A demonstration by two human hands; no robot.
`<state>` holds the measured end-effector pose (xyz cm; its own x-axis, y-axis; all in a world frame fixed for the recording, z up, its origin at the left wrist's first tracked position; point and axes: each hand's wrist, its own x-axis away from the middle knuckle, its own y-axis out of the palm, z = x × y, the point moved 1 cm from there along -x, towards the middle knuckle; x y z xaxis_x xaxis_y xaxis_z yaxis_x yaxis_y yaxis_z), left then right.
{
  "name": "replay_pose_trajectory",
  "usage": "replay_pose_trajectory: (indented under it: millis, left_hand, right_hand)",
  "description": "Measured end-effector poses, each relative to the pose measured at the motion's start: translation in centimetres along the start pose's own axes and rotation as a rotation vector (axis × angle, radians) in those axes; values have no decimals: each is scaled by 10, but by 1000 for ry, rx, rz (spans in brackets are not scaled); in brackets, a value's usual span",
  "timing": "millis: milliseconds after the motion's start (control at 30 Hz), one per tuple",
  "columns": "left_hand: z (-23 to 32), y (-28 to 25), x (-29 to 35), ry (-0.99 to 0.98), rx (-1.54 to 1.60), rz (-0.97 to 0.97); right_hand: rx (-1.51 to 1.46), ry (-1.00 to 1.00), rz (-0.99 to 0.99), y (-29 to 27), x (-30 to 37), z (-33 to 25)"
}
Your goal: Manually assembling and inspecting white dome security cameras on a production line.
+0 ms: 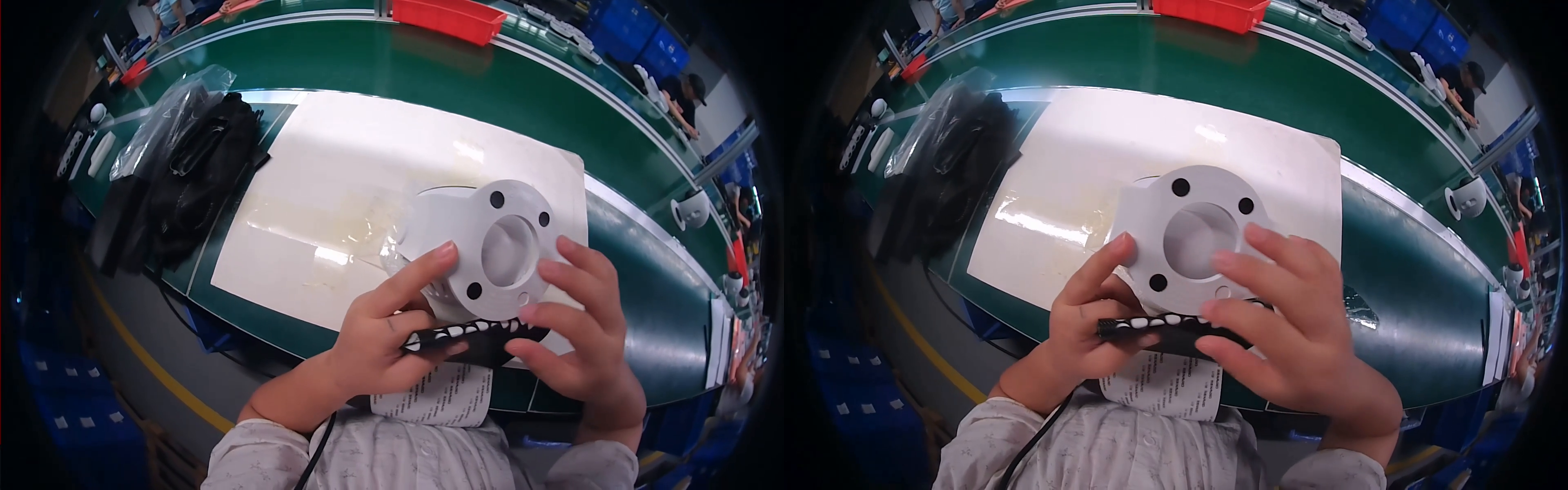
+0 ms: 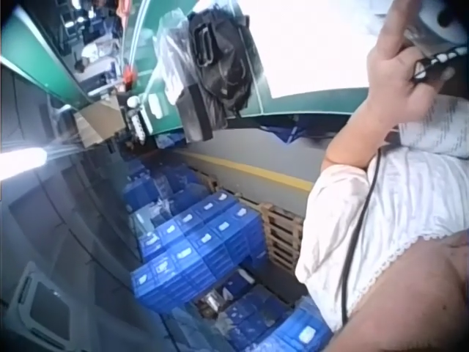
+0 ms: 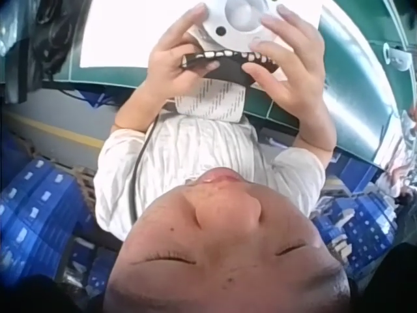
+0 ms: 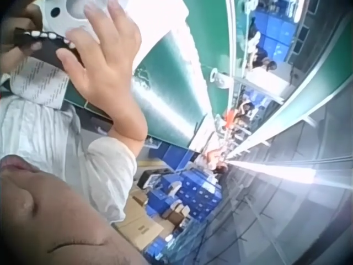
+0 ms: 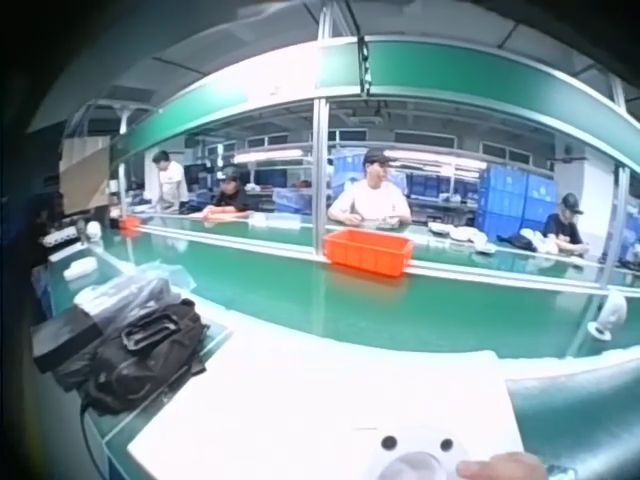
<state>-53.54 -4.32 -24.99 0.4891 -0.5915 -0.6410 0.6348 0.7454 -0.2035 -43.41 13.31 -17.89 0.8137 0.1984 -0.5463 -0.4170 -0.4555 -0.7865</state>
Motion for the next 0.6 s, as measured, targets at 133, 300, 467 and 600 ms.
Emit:
replay_pose_trajectory:
  millis: [133,300,467,600]
  left_hand:
    - [-5,-1,1,21,2,26]
    - [-7,-1,-2,39,-7,28]
    - [-7,0,2,22,-15,37]
    - [-8,3,4,-17,25,35]
  right_hand:
    - [24,-151,-4,18,1,6]
    - [-101,-116,-45,15,3,0]
    - [-218,227,-60,4,-2,19]
    - [-195,302,-105,8,0,15]
